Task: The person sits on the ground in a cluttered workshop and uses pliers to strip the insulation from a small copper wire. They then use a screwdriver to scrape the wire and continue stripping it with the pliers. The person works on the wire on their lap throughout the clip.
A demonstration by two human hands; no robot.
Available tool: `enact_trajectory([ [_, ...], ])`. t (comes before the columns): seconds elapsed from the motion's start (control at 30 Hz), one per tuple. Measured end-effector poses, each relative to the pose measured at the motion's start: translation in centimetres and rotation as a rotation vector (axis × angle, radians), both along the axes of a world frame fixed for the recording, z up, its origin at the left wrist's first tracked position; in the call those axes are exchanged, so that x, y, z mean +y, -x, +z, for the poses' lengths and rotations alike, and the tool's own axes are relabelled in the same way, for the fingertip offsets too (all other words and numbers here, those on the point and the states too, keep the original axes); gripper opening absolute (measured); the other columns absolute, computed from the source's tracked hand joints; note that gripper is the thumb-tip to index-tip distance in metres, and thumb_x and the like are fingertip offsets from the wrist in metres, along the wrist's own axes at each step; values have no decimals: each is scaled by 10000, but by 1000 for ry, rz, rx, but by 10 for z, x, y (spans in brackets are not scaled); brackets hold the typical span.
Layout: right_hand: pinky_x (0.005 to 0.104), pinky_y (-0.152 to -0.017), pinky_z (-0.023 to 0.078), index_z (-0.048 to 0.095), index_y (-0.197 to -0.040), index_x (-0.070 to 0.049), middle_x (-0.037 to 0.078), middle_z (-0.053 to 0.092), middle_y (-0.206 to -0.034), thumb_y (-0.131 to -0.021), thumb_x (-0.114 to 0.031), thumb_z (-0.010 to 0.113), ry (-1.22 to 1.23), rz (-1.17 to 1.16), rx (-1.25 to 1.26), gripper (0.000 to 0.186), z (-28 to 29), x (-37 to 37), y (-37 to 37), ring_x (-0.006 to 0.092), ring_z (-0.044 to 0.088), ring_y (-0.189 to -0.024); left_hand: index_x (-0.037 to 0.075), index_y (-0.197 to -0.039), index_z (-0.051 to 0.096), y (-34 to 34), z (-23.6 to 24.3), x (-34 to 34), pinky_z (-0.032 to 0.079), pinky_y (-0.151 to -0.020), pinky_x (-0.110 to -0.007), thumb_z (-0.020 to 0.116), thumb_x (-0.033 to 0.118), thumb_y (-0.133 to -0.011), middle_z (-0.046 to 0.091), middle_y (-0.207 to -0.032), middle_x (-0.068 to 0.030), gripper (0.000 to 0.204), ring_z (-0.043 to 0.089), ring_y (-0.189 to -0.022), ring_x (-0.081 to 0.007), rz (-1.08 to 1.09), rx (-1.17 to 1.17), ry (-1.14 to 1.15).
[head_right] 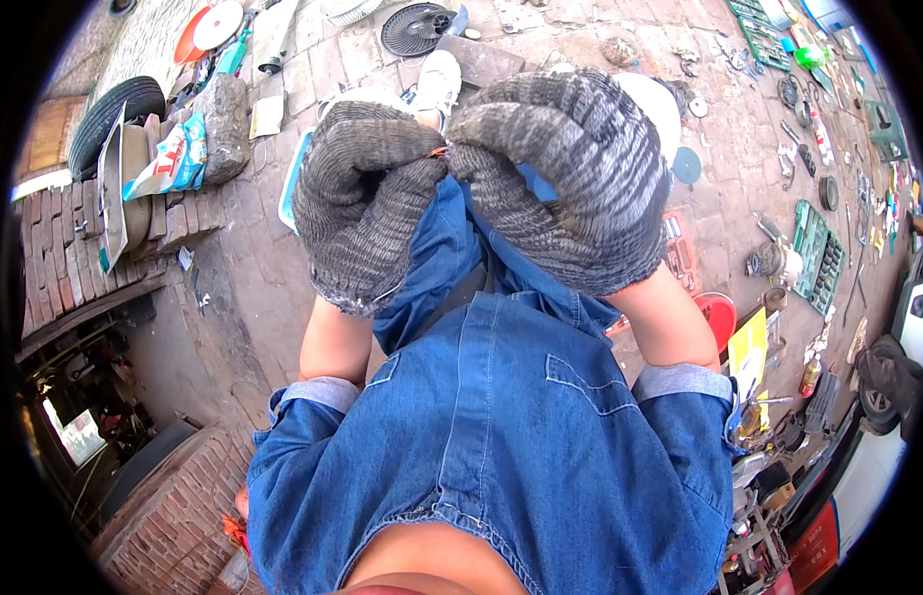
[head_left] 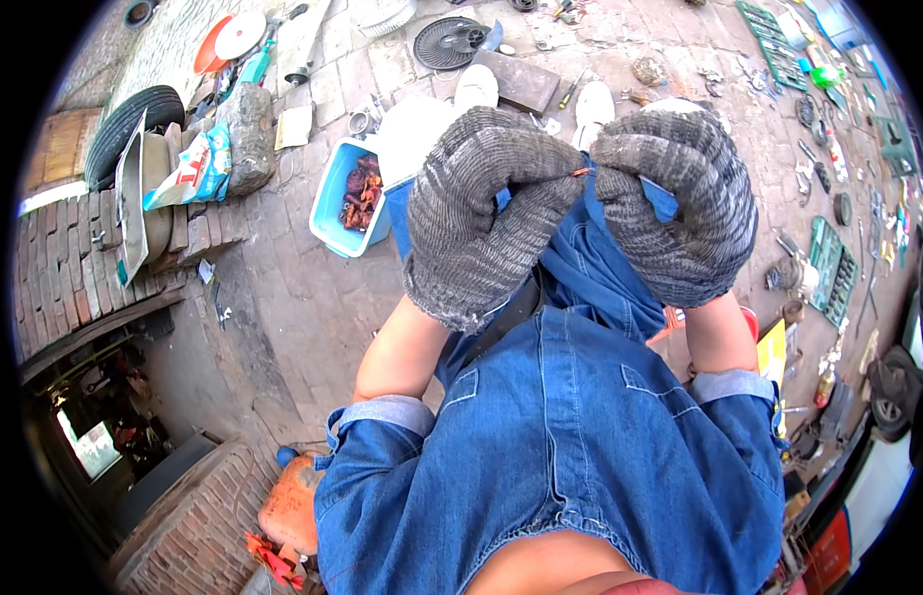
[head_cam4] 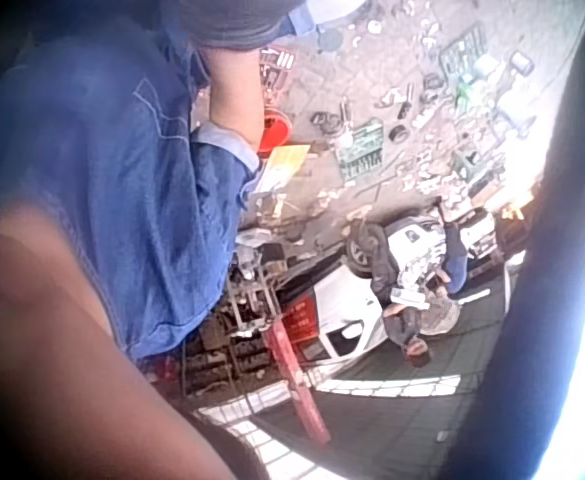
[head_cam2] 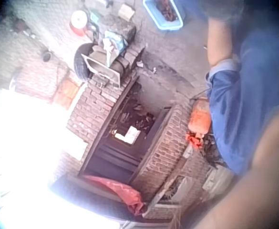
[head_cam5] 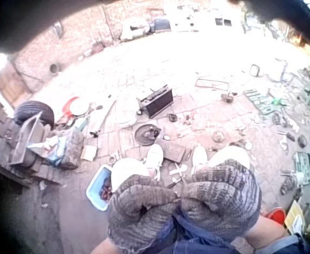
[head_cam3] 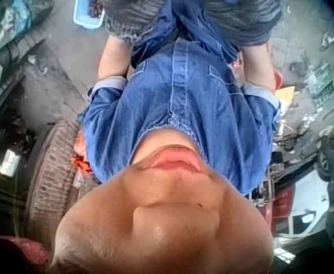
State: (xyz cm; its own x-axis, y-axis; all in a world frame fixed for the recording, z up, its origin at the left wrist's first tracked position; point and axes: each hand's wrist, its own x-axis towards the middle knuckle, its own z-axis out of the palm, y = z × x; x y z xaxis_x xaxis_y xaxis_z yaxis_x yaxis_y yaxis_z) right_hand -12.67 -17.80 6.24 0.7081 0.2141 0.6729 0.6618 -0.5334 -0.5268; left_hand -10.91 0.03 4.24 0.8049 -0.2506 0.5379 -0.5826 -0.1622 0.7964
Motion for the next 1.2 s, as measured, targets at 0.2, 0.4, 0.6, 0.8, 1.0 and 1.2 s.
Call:
enact_trajectory([
  [0.2,363,-707,470,643,-882,-95,79,635,-858,-651,-82,724,301,-6,-105,246,2,-8,-3,264,606,-791,60,-863,645,3,8,3,475,-660,-309,713,78,-691,603,-807,-84,186,588,-739,-212,9,-1,-90],
  [0.4,337,-667,475,637,-826,-85,71,622,-793,-663,-64,691,339,3,-59,173,9,-8,-5,216,607,-760,83,-885,651,0,8,4,484,-641,-335,707,83,-667,607,-813,-80,225,594,-731,-248,-21,-204,-250],
  [0.6,224,-601,453,627,-953,-43,34,633,-782,-802,-215,604,-600,215,1020,229,-12,-9,-3,89,572,-667,110,-908,661,1,-4,8,489,-660,-348,712,95,-649,623,-819,-55,265,604,-764,-238,-41,-290,-241],
  [0.8,229,-659,475,626,-1001,-37,44,638,-829,-847,-236,568,-667,305,983,259,-17,-11,-4,95,593,-721,94,-897,661,-6,-4,9,485,-676,-321,724,74,-657,627,-806,-47,249,598,-758,-214,-52,-288,-137],
  [1.0,278,-667,490,655,-948,-68,67,643,-826,-738,-113,689,-297,76,352,217,-6,-3,6,144,609,-746,68,-861,652,-6,0,5,474,-634,-293,720,65,-679,611,-782,-64,195,587,-707,-211,-25,-120,-92],
  [1.2,336,-589,459,660,-940,-100,79,593,-729,-690,-121,699,133,4,-18,254,-5,-5,-2,242,576,-657,83,-884,652,-7,1,3,484,-630,-312,714,70,-664,608,-812,-80,230,596,-712,-226,-31,-194,-212],
])
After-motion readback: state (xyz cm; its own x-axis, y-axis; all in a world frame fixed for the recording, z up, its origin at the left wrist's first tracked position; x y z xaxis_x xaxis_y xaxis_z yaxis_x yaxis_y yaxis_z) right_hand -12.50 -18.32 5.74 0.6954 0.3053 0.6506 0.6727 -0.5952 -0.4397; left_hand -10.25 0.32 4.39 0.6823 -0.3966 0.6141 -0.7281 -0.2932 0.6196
